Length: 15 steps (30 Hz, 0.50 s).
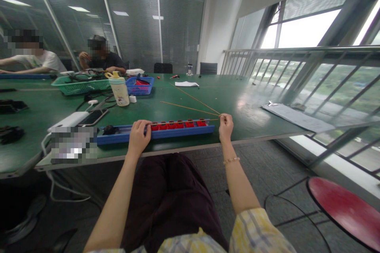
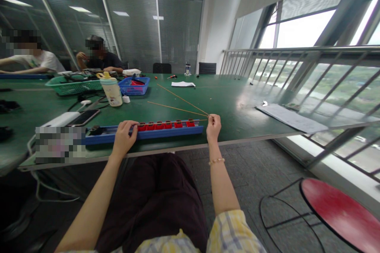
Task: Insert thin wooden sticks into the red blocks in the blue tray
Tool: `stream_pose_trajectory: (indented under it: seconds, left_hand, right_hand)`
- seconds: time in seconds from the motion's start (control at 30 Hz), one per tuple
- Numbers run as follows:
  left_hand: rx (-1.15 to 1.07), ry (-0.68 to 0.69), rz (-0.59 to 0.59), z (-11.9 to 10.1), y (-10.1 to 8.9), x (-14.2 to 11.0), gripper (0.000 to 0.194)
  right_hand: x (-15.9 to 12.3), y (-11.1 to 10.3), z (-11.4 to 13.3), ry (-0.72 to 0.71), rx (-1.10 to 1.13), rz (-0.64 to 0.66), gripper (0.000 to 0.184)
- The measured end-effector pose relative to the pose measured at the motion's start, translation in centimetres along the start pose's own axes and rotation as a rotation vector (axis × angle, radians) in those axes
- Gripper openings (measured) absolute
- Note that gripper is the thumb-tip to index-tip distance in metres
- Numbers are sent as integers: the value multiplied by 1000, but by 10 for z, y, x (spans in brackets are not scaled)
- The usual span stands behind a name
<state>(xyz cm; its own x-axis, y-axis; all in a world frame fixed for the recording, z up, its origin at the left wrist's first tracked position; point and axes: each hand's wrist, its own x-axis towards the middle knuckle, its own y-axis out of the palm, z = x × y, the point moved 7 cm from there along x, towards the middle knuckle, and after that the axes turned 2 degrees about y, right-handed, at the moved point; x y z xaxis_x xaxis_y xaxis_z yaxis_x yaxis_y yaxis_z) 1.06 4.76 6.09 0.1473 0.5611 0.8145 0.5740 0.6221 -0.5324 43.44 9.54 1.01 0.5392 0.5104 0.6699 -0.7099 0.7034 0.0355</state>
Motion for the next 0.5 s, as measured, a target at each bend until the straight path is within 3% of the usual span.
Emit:
stream_pose_trajectory:
  seconds: [0.27,0.5]
  left_hand:
    - [50,-31,-74,8,-3,-2,25]
    - [47,-14,-44,5,-2,-2,28]
  right_hand:
    - [-3,9,17,-143,-94,100,39]
    - [-4,14,22,-146,-94,176,41]
